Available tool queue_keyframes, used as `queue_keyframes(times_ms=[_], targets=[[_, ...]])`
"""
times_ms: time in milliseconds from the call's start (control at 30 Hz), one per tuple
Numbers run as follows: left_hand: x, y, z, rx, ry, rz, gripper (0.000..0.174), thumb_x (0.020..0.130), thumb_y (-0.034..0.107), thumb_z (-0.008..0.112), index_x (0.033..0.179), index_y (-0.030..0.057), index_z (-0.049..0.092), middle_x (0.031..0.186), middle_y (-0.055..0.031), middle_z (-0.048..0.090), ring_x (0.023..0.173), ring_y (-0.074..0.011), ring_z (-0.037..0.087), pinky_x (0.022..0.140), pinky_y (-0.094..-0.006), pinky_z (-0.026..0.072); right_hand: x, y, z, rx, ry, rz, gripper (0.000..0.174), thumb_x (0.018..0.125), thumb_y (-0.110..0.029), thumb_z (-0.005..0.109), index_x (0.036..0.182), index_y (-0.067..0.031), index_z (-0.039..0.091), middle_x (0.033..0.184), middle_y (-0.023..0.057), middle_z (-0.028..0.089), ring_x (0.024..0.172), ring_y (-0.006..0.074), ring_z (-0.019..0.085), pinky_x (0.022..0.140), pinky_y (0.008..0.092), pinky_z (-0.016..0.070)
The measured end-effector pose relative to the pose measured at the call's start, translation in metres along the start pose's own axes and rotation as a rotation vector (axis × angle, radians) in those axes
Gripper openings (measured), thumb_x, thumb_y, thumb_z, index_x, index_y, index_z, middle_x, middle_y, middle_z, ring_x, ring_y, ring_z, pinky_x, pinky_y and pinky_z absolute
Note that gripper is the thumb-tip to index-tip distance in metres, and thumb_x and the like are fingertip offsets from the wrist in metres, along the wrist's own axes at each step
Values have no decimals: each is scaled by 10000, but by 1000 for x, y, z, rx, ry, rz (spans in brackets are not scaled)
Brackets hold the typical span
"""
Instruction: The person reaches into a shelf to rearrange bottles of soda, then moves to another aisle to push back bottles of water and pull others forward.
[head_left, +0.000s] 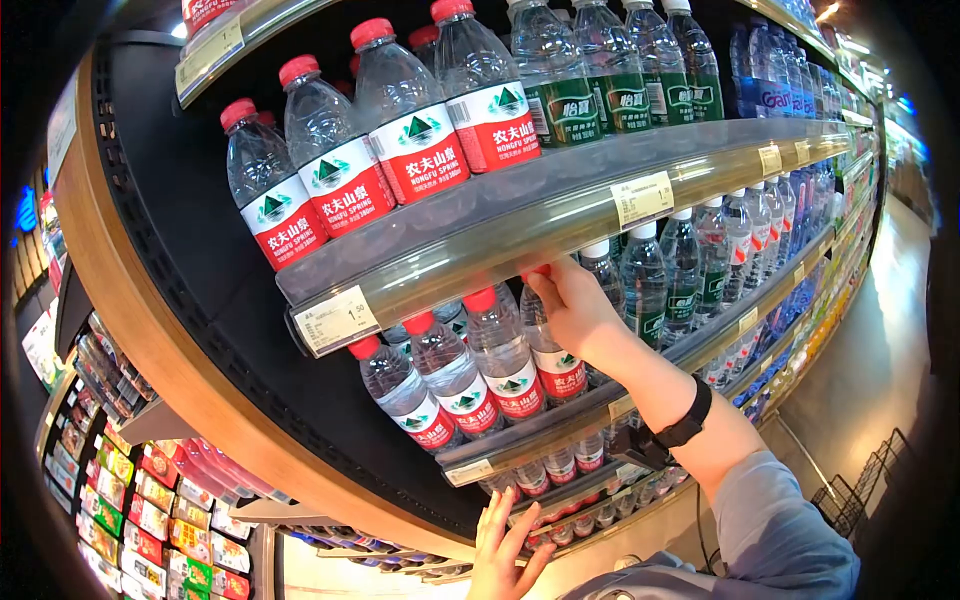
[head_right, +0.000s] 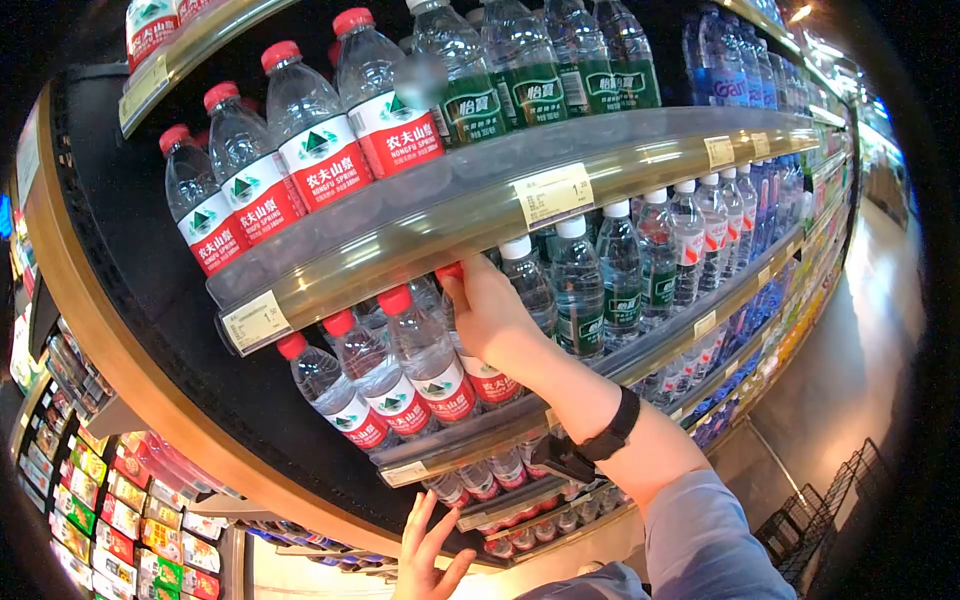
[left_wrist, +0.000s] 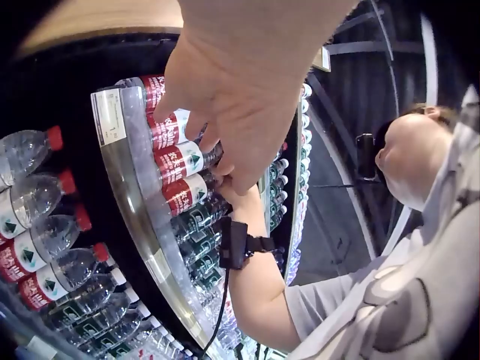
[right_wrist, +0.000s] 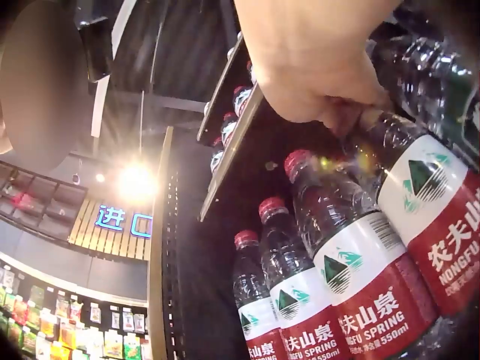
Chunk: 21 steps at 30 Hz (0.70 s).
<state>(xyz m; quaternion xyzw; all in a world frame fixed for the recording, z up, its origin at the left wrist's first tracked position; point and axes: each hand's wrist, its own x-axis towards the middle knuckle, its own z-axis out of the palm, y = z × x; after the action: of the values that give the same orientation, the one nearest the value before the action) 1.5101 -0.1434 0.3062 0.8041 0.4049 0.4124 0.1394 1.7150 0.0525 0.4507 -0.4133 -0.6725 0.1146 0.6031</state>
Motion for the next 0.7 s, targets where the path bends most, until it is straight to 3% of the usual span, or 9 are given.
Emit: queue_keyframes(times_ms=[133,200,267,333,400,467,533,633,700], targets=[[1,-1,1,-22,-10,-20,542,837,119,711,1345,66,528,1502,-213,338,1396,-404,307,1106,-473,303,-3,0,-2,-7,-10,5,228,968,-29,502,1194,-2,512,1040,172,634,965,263,608,880,328,468],[1,-3,0,-22,-3,-28,538,838,117,708,1344,67,529,1501,-211,342,1396,-403,306,1107,-475,300,-2,2,-2,38,-7,-27,364,922,-39,518,1278,-7,449,1201,284,553,1135,474,498,922,466,436],[0,-5,-2,-23,-20,-22,527,844,114,697,1342,67,531,1497,-210,347,1396,-405,303,1113,-475,289,-3,5,0,78,-15,-56,372,920,-37,510,1285,-11,448,1211,282,539,1147,473,486,931,468,430],[-1,-6,-3,-35,-27,-39,532,846,115,693,1349,72,525,1510,-205,321,1409,-410,270,1123,-484,266,-5,-2,0,-52,37,-186,274,955,11,468,1227,-6,495,1205,189,570,1117,293,555,965,347,419],[0,-5,-4,12,49,-15,468,855,87,659,1310,53,555,1433,-222,436,1341,-395,393,1090,-456,337,-7,-1,-5,-16,59,-226,296,936,14,480,1231,-9,495,1197,199,561,1130,358,544,968,372,418],[-4,-14,-5,-1,17,-30,506,834,143,705,1305,38,553,1452,-244,394,1357,-426,358,1096,-495,306,-10,-15,-11,-146,47,-322,407,878,16,501,1283,4,456,1234,283,495,1134,491,469,944,461,421],[-7,-19,-6,-17,-15,-38,555,813,199,751,1300,23,551,1472,-266,352,1374,-456,323,1102,-533,275,-13,-26,-13,-177,28,-332,410,868,24,505,1276,7,468,1240,271,491,1113,481,481,944,466,418],[-12,-21,-8,-1,-5,-45,551,803,160,755,1298,26,555,1478,-262,349,1379,-451,320,1106,-493,291,-17,-28,-12,-139,19,-407,399,849,31,521,1246,4,504,1216,250,518,1091,458,496,942,471,415],[-17,-24,-9,-24,22,-52,551,804,158,751,1301,26,554,1482,-265,341,1386,-445,312,1106,-502,289,-15,-23,-16,-333,-8,-548,345,871,29,548,1215,-10,545,1200,203,557,1111,408,532,934,420,443]])
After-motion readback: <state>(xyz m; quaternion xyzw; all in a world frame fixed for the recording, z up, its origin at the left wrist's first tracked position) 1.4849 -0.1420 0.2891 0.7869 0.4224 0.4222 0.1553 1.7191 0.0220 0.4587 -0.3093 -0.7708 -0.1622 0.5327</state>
